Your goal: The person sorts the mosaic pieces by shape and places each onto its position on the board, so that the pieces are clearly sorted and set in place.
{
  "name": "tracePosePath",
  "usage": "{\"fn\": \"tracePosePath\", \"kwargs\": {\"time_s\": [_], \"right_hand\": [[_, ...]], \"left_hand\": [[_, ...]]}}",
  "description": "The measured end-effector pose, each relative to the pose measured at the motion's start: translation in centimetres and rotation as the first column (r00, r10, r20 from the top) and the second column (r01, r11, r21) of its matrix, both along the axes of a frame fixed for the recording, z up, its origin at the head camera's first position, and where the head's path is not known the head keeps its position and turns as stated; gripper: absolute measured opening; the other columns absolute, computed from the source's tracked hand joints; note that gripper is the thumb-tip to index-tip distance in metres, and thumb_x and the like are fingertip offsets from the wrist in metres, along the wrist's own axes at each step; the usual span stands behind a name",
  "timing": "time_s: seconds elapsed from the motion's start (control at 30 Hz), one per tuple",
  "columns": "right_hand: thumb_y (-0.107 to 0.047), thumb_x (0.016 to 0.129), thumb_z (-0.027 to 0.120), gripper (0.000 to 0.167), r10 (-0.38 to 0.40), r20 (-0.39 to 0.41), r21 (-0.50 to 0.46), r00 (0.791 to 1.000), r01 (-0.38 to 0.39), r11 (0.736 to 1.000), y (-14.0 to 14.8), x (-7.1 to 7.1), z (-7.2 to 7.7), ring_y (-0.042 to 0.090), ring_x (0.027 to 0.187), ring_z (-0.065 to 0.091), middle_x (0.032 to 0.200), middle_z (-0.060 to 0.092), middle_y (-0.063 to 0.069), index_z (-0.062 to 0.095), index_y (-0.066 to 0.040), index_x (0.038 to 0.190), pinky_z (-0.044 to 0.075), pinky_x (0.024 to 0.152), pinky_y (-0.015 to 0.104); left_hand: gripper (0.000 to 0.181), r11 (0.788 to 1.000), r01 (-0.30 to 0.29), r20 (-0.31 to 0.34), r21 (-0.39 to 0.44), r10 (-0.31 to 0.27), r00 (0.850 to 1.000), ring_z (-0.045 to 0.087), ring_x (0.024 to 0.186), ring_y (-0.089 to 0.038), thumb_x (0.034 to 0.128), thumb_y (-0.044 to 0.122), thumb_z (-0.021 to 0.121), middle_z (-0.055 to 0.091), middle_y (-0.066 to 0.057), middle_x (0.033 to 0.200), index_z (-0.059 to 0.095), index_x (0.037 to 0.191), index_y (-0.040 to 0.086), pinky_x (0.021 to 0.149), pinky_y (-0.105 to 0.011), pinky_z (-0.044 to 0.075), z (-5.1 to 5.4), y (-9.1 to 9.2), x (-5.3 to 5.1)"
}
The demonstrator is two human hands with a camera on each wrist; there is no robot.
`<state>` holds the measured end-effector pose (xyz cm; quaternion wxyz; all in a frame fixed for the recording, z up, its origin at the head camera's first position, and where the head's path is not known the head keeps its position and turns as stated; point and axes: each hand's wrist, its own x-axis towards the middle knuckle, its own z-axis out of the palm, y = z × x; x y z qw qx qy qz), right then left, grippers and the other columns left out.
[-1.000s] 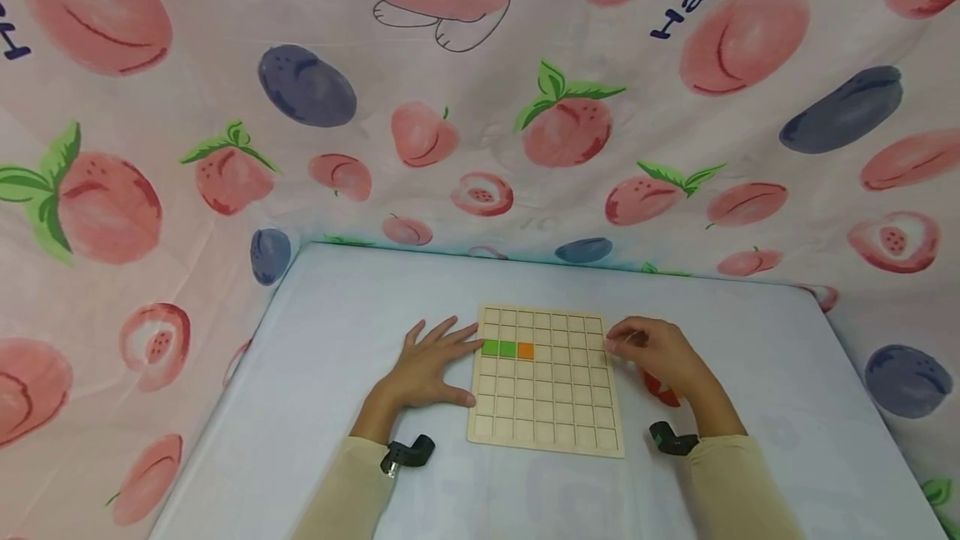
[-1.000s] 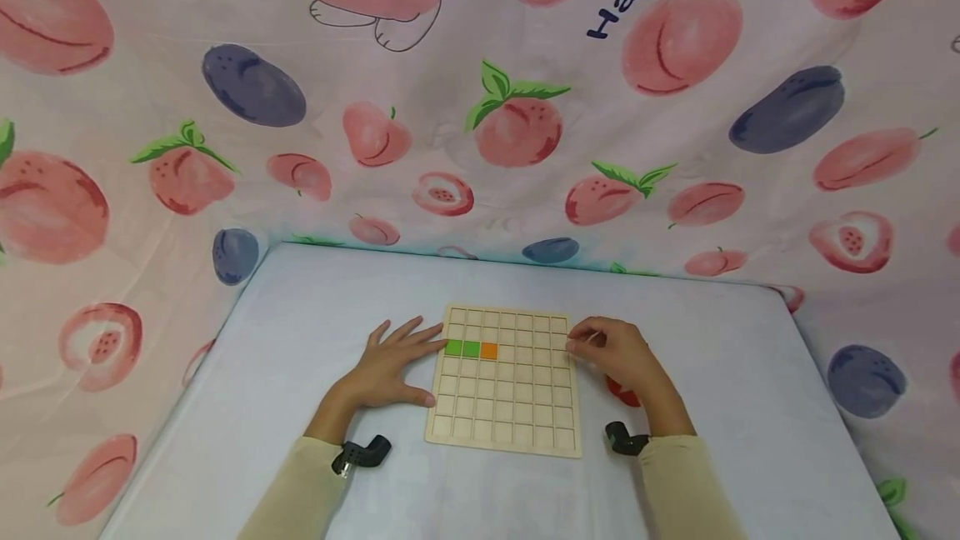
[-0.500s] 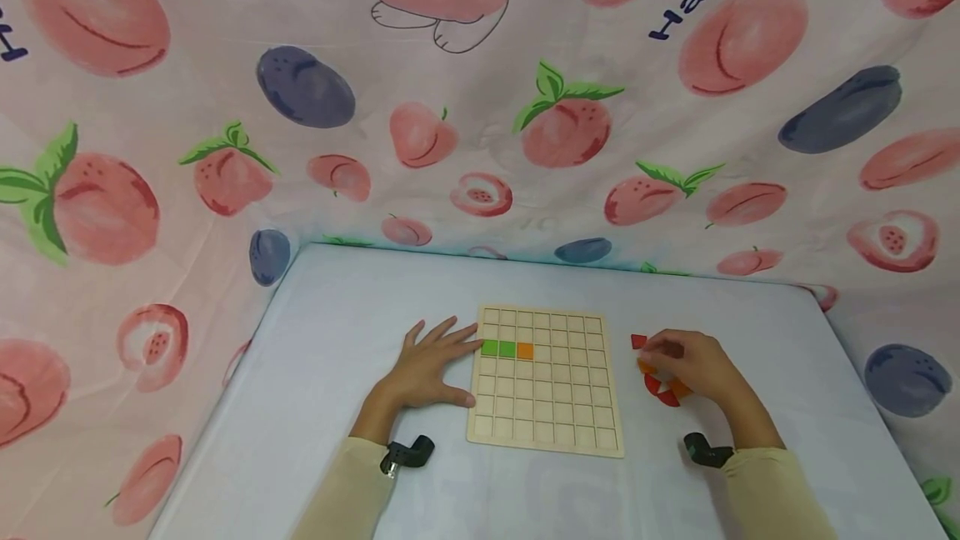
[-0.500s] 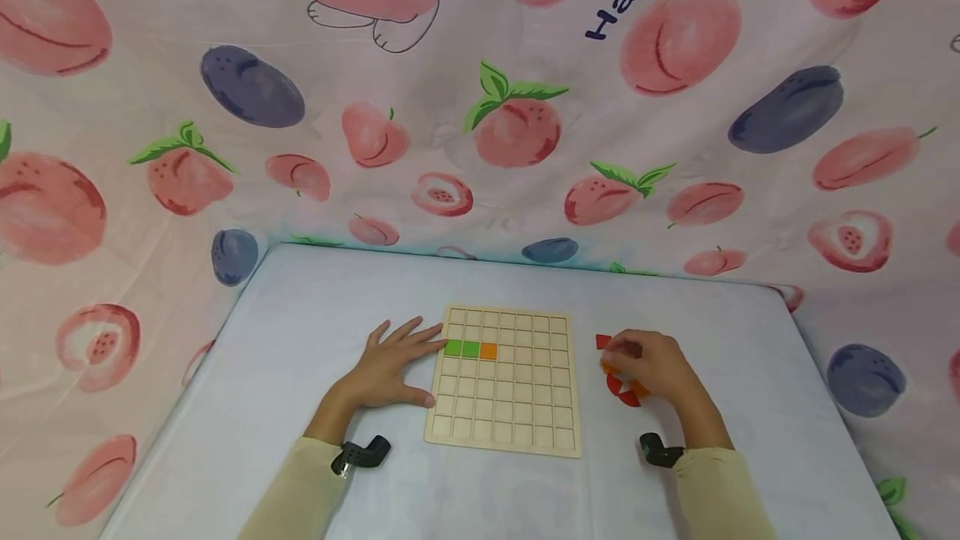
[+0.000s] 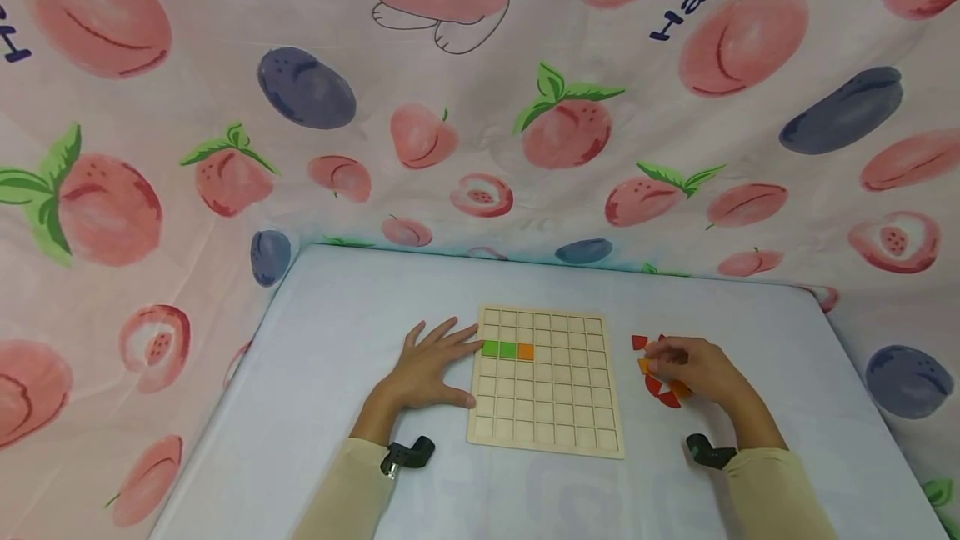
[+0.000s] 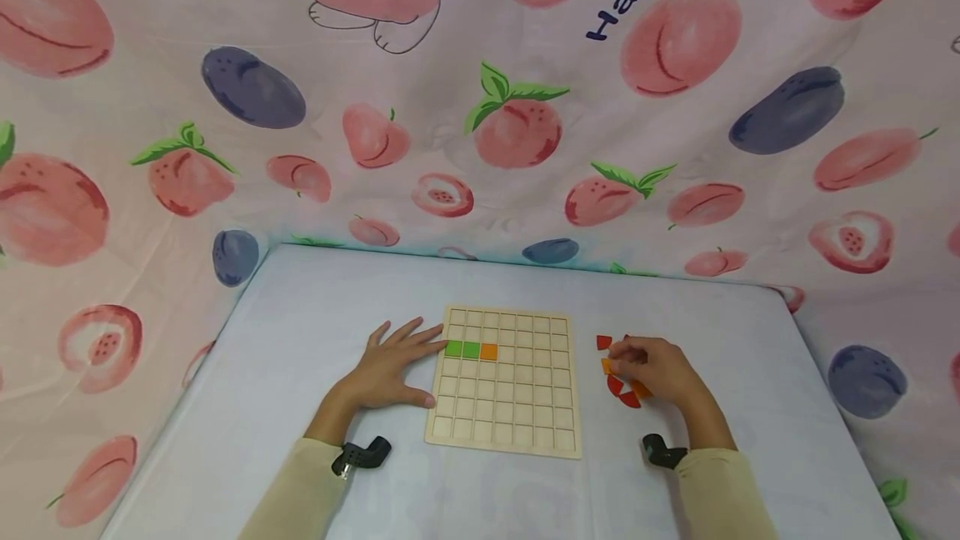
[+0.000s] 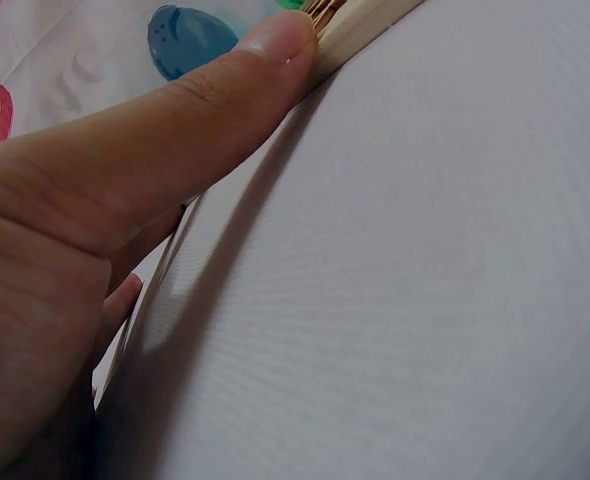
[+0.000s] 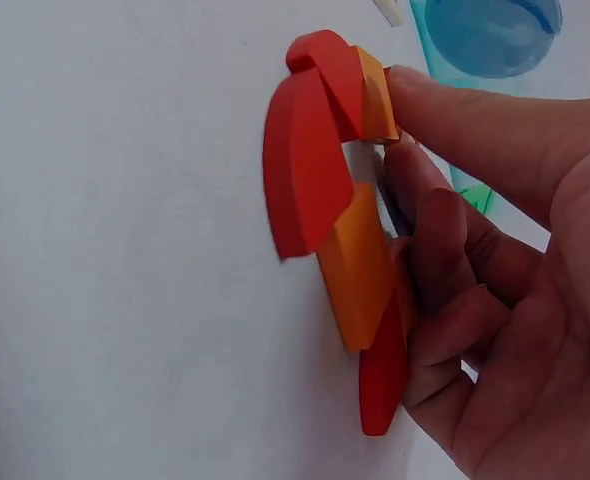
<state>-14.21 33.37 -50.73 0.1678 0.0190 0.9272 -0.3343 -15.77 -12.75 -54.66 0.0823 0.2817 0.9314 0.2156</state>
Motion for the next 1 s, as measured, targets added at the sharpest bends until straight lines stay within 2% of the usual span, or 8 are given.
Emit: {"fn": "tracePosePath", "kwargs": {"time_s": [0.3,0.67,1.0], "right_hand": [[-0.024,0.092,0.076,0.029,-0.002,0.004,-0.014,1.0,0.002,1.0,0.0,0.05,-0.25,0.023,0.087,0.055,0.091,0.06,0.006,0.071,-0.008,0.117,0.051,0.066,0.027],[-0.021,0.091,0.076,0.027,-0.013,-0.012,0.011,1.0,0.013,1.0,-0.03,-0.11,-0.89,0.023,0.086,0.054,0.09,0.06,0.005,0.071,-0.009,0.115,0.049,0.065,0.027],[-0.019,0.091,0.077,0.024,-0.014,-0.007,0.008,1.0,0.014,1.0,-0.15,-0.1,-0.61,0.022,0.084,0.053,0.088,0.059,0.006,0.071,-0.008,0.111,0.047,0.064,0.028]], "left_hand": [[0.096,1.0,0.006,0.002,0.016,-0.006,1.0,0.014,0.16,-0.024,0.072,0.068,0.08,0.031,0.013,0.167,0.045,0.155,0.034,0.124,-0.064,0.001,0.01,0.01,-0.04],[0.097,1.0,-0.001,0.003,-0.007,0.001,1.0,0.013,0.16,-0.022,0.0717,0.07,0.079,0.03,0.015,0.167,0.044,0.155,0.035,0.125,-0.062,0.0,-0.15,-0.04,-0.15],[0.096,1.0,0.003,0.001,-0.014,-0.003,1.0,0.013,0.16,-0.022,0.0723,0.071,0.078,0.029,0.015,0.167,0.044,0.155,0.036,0.125,-0.062,0.001,-0.21,-0.03,-0.17]]}}
